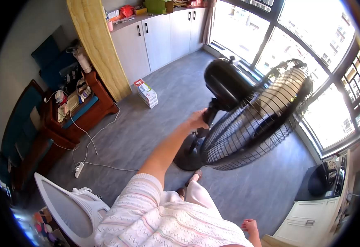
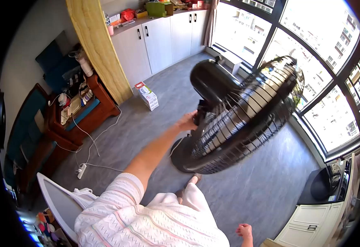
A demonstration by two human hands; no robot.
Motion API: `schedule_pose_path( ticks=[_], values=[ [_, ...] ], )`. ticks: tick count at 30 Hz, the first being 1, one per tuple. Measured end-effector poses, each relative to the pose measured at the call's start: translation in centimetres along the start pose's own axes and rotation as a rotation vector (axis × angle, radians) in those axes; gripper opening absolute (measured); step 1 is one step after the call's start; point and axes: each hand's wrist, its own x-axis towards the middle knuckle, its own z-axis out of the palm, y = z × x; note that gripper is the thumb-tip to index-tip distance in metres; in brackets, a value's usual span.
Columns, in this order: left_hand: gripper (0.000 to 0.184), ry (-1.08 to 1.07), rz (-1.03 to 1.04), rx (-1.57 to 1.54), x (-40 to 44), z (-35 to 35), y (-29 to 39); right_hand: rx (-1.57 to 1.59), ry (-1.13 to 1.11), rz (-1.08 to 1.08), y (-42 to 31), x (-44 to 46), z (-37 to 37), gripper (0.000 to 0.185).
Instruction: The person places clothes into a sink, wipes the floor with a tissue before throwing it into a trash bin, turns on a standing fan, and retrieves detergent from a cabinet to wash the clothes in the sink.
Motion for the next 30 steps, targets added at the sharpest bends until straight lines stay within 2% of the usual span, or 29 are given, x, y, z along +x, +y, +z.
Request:
schedule_pose_path(
  ticks=[2,4,6,9,14,16,19,20,21,22,24,26,27,30],
  values=[
    [0.075,0.036,0.035,-0.03,0.9,0.0,-1.6,0.007,0.006,0.025,0.9,-0.1,-0.5,0.016],
    [0.078,0.031,0.094,-0.194,2.5,0.9,-4.6,-0.003,0.01,0.039,1.6,-0.1,-0.8,0.015],
    [0.078,0.046,0.074,-0.144,2.3,1.5,-5.7,-0.027,-0.015,0.048,1.9,0.0,-1.1,0.015],
    [0.077,0.062,-0.003,-0.024,-0.3,0.4,-0.6,-0.052,-0.044,0.034,0.9,0.3,-1.8,0.015],
    [0.073,0.161,0.11,-0.104,-2.2,0.7,-0.9,0.01,-0.053,-0.011,0.0,3.7,-5.2,0.016],
    [0.072,0.245,0.022,-0.123,-4.8,1.1,-1.4,0.028,-0.064,-0.048,0.0,5.1,-7.3,0.016],
    [0.072,0.426,-0.25,-0.139,-9.0,4.0,-3.3,-0.037,-0.06,-0.074,2.2,7.0,-11.6,0.016],
    [0.072,0.452,-0.345,-0.138,-10.2,5.9,-4.7,0.022,-0.005,-0.089,3.6,7.2,-12.7,0.022],
    [0.071,0.437,-0.42,-0.131,-9.6,8.1,-5.7,-0.139,-0.056,-0.12,4.9,8.1,-14.6,0.025],
    [0.071,0.396,-0.517,-0.087,-10.0,10.6,-7.1,-0.248,-0.016,-0.083,5.8,8.1,-15.9,0.025],
    [0.075,0.197,-0.625,0.17,-10.3,16.5,-10.1,-0.073,0.026,-0.019,8.1,8.1,-18.6,0.02],
    [0.064,-0.039,-0.766,0.247,-9.2,22.5,-7.4,-0.081,0.023,-0.014,10.4,8.7,-21.5,0.018],
    [0.058,-0.148,-0.839,0.293,-6.8,27.4,-6.4,0.049,0.081,0.039,10.7,9.9,-23.9,0.019],
    [0.056,-0.466,-0.538,0.426,-1.6,37.4,1.3,0.239,0.177,0.077,11.3,9.9,-29.2,0.024]
  ],
)
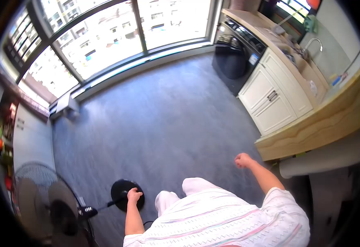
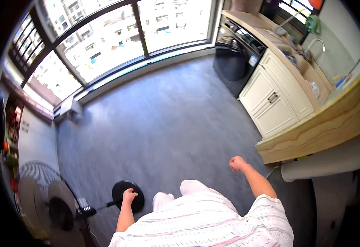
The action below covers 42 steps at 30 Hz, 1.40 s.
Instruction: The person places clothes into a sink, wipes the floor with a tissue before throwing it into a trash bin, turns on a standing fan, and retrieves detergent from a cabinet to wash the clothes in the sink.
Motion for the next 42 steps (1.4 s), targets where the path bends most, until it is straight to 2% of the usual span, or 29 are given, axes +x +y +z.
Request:
schedule_pose_path(
  ticks=[3,5,10,13,15,17,19,21,23,28,30,32,34,39,42],
  values=[
    [0.053,-0.049,0.219,0.137,5.8,1.8,10.2,0.177,0.026,-0.002,-0.6,2.4,-2.9,0.02],
    [0.051,-0.055,0.326,0.209,6.3,2.2,19.5,0.268,0.033,-0.056,-1.2,4.1,-5.5,0.02],
    [0.047,-0.184,0.436,0.34,16.6,7.0,31.1,0.385,0.124,-0.195,-4.3,8.5,-11.1,0.023],
    [0.045,-0.237,0.555,0.394,21.4,10.1,40.9,0.584,0.187,-0.173,-3.1,9.4,-15.4,0.022],
    [0.045,-0.288,0.621,0.475,21.6,12.4,50.0,0.617,0.289,-0.082,-0.7,9.2,-18.0,0.02],
    [0.045,-0.309,0.788,0.595,23.6,15.8,57.2,0.71,0.35,0.041,1.9,8.4,-18.8,0.019],
    [0.045,-0.322,0.935,0.615,21.5,19.1,65.1,0.839,0.389,0.181,4.5,6.5,-20.0,0.019],
    [0.044,-0.425,0.958,0.566,18.7,23.1,71.9,0.898,0.462,0.25,6.6,5.2,-22.6,0.02],
    [0.044,-0.455,1.094,0.587,16.7,27.9,77.6,0.949,0.553,0.288,8.5,4.4,-26.1,0.02],
    [0.044,-0.559,1.235,0.648,11.5,37.3,86.3,1.003,0.826,0.114,11.9,6.9,-39.2,0.021],
    [0.044,-0.61,1.24,0.705,10.5,40.1,87.9,0.963,0.809,0.116,11.1,8.5,-43.2,0.023],
    [0.045,-0.637,1.257,0.701,10.5,43.8,89.6,0.906,0.687,0.089,11.6,12.0,-45.7,0.025],
    [0.045,-0.695,1.223,0.712,10.5,46.4,89.6,0.979,0.606,0.061,12.6,16.4,-47.1,0.027],
    [0.044,-0.82,1.141,0.856,10.5,52.1,91.6,1.089,0.565,0.316,14.4,26.2,-50.0,0.034],
    [0.045,-0.876,1.14,0.943,12.0,55.7,92.0,1.278,0.625,0.371,16.1,30.8,-50.1,0.04]
  ],
)
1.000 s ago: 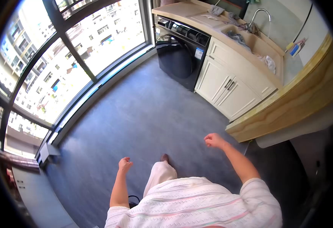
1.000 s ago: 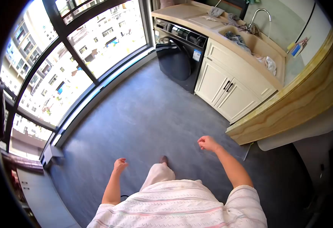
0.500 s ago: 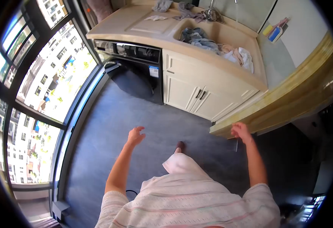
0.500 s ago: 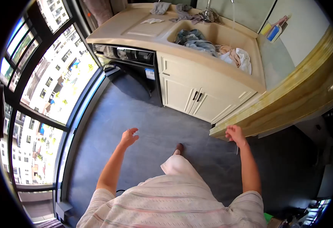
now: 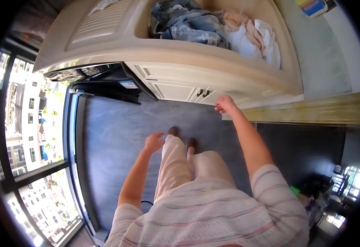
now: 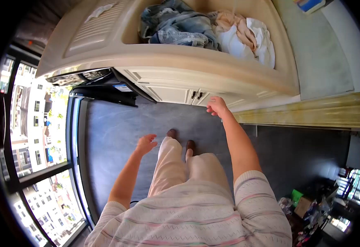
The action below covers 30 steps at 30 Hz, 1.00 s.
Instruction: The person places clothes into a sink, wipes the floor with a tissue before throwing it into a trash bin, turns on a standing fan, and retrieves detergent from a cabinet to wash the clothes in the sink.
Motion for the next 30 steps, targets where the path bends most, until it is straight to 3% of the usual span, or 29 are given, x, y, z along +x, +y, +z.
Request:
schedule_pose_path(
  ticks=[3,7,11,12,13,16,23,25,30],
  values=[
    [0.046,-0.116,0.025,-0.009,4.0,0.6,0.0,0.181,-0.024,0.064,0.5,2.9,1.7,0.04],
    [0.044,-0.264,0.08,0.037,9.2,0.9,1.2,0.263,-0.141,0.102,1.2,5.9,4.4,0.025],
    [0.041,-0.383,0.09,0.026,15.2,3.7,1.8,0.158,0.124,-0.069,3.0,5.0,6.8,0.021],
    [0.04,-0.403,0.09,0.021,16.8,4.6,2.3,0.161,0.156,-0.208,6.1,5.6,7.5,0.02],
    [0.039,-0.422,0.099,0.01,18.4,5.6,3.0,-0.048,0.308,-0.339,10.8,6.8,8.6,0.018],
    [0.037,-0.465,0.102,-0.074,22.7,9.5,5.0,-0.184,0.385,-0.235,13.5,0.0,8.1,0.016],
    [0.029,-0.44,-0.071,-0.41,32.2,21.2,11.7,-0.34,0.576,-0.309,19.8,-6.8,5.0,0.004],
    [0.027,-0.455,-0.106,-0.471,34.6,23.5,13.1,-0.268,0.616,-0.436,21.6,-7.1,4.2,0.004],
    [0.041,-0.397,-0.215,-0.71,41.1,28.9,14.2,-0.271,0.57,-0.521,25.2,-7.6,2.2,0.011]
  ],
)
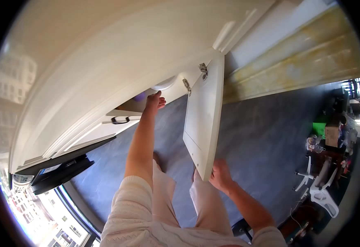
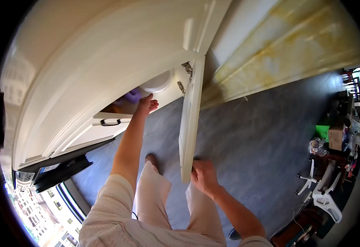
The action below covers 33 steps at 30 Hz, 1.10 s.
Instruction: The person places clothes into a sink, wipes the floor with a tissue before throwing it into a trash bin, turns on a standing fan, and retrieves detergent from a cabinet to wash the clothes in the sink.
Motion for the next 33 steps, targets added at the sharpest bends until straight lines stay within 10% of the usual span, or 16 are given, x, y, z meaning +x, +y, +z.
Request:
schedule_pose_path(
  ticks=[20,33],
  values=[
    [0.03,0.514,0.227,-0.311,8.2,1.5,-3.3,-0.026,0.094,0.027,4.4,-2.0,-5.6,0.018],
    [0.051,0.285,-0.031,0.562,-27.9,-6.5,-6.4,-0.177,0.023,0.064,6.2,-3.2,-5.6,0.013]
  ],
)
